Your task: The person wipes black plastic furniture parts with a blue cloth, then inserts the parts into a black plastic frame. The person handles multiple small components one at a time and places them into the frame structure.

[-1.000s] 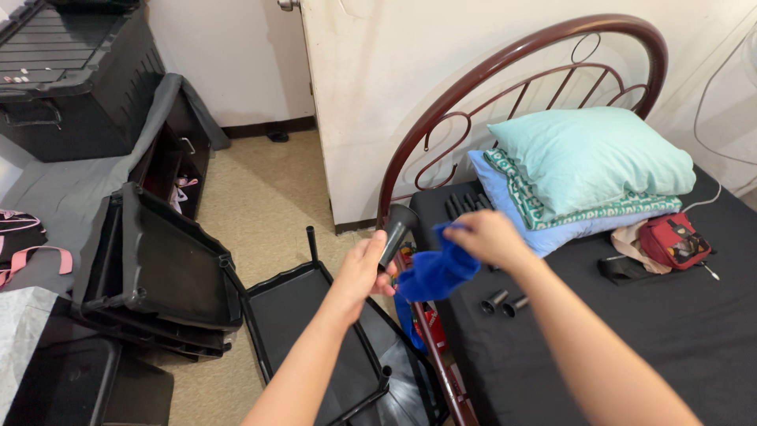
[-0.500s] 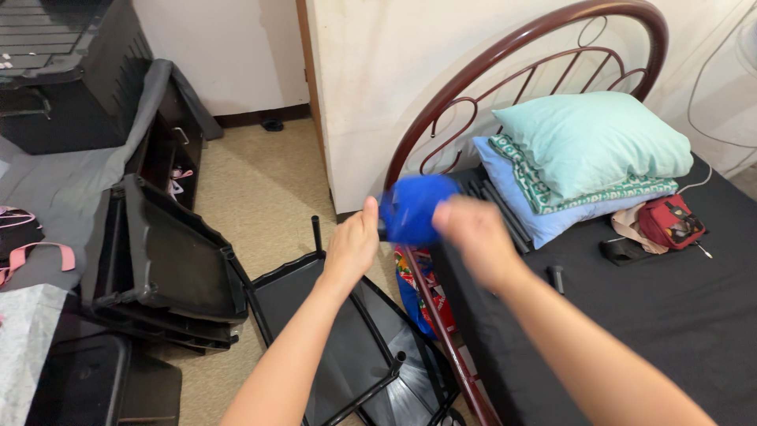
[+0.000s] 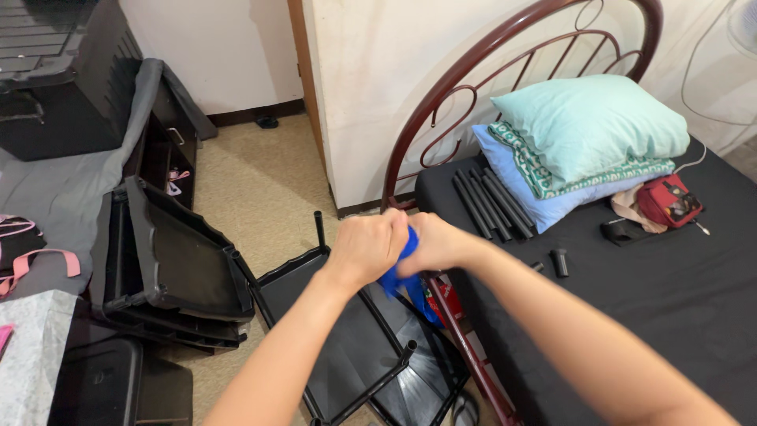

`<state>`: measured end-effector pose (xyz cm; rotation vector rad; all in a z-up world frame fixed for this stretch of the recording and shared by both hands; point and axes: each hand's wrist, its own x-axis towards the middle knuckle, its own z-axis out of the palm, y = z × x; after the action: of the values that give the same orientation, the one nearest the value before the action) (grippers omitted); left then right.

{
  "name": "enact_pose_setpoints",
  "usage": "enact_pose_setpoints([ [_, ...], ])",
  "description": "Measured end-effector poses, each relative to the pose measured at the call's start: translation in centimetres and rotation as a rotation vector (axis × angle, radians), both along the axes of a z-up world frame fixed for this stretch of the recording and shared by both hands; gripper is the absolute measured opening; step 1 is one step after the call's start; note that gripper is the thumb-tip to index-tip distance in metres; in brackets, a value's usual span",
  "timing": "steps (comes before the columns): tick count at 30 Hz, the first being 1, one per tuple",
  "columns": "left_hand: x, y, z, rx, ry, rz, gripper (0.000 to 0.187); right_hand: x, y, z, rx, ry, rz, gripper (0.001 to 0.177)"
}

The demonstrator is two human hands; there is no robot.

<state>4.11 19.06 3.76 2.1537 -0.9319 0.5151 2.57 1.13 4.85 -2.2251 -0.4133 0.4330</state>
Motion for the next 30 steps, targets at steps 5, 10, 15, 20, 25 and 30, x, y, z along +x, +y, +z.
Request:
enact_pose_setpoints([
  [5, 1.1, 0.5, -0.5, 0.156, 0.009, -0.05, 0.037, 0.2, -0.5, -1.2, 0.118, 0.118, 0.004, 0.037],
  [10, 3.1, -2.2, -1.6, 0.227, 0.381, 0.277, 0.058, -1.5, 2.2, -3.4, -0.454, -0.814, -0.285, 0.038],
  [15, 2.3, -3.3, -1.3, 0.179, 0.246, 0.052, 0.054, -0.5, -2.0, -2.1, 0.046, -0.141, -0.148, 0.042],
  [20, 1.2, -5.6, -0.5, 0.286, -0.034, -0.161, 0.052, -1.3, -6.9, -1.2, 0.291, 0.281, 0.011, 0.053],
  [25, 3.1, -9.5, -0.3, 0.286, 0.422, 0.247, 0.061, -2.9, -5.7, -2.3, -0.535, -0.786, -0.293, 0.052],
  [30, 3.1, -11.4, 0.0, 0.345, 0.337, 0.065, 0.057, -1.8, -10.1, -1.6, 0.11, -0.155, -0.1, 0.048],
])
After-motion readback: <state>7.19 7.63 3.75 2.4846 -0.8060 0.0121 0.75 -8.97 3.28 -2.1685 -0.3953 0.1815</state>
